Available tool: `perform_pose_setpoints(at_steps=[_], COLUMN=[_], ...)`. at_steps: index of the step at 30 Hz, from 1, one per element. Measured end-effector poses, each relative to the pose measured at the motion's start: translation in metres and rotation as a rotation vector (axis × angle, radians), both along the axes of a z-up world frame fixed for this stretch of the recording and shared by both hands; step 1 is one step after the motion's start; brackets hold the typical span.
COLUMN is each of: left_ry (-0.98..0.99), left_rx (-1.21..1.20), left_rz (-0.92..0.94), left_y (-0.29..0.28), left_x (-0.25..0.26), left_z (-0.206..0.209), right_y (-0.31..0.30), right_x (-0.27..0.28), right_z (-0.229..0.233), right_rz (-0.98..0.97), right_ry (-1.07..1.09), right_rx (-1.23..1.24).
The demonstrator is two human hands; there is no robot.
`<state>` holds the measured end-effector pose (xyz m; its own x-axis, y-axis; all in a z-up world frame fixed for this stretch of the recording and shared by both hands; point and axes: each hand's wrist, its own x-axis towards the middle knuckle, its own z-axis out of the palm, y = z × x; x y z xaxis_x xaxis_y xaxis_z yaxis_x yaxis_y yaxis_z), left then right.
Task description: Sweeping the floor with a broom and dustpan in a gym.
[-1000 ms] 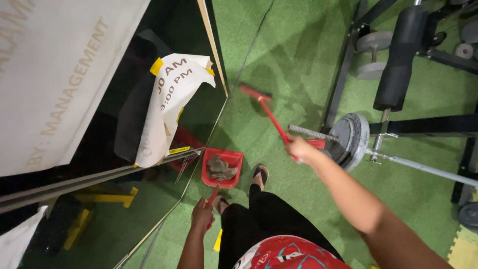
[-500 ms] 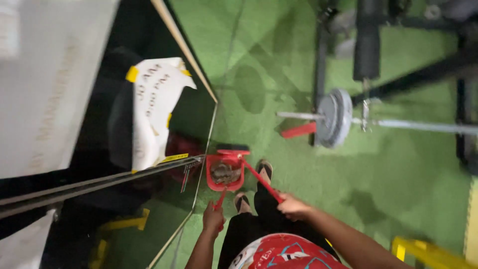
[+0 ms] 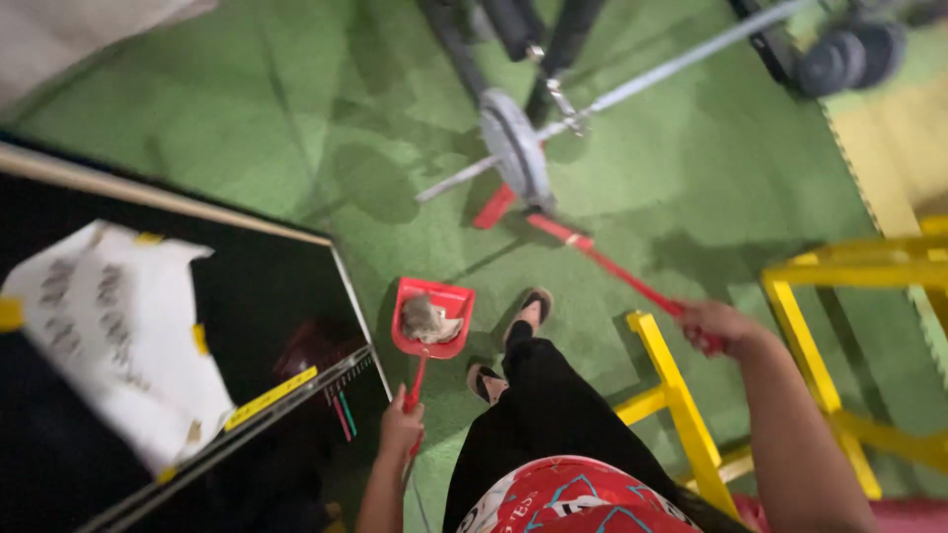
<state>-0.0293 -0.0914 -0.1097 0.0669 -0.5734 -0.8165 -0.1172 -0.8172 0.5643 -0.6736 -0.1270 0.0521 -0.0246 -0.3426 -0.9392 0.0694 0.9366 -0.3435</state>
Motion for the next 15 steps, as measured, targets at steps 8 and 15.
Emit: perform_pose_setpoints(at_steps=[8,15], left_ry=[-0.216,-0.163], left_rx=[-0.005,0.077], left_rz=[-0.534,-0.601], left_y=[-0.112,-0.155], left_x=[-0.081,-0.111], left_z=[0.089,0.072], right_y=[0.026,0.093], right_x=[0.049,0.195], right_z=[-0.180,-0.175], right_rz=[-0.534,-0.364], right_ry=[0.215,0.072], right_rx=[-0.106,-0.147])
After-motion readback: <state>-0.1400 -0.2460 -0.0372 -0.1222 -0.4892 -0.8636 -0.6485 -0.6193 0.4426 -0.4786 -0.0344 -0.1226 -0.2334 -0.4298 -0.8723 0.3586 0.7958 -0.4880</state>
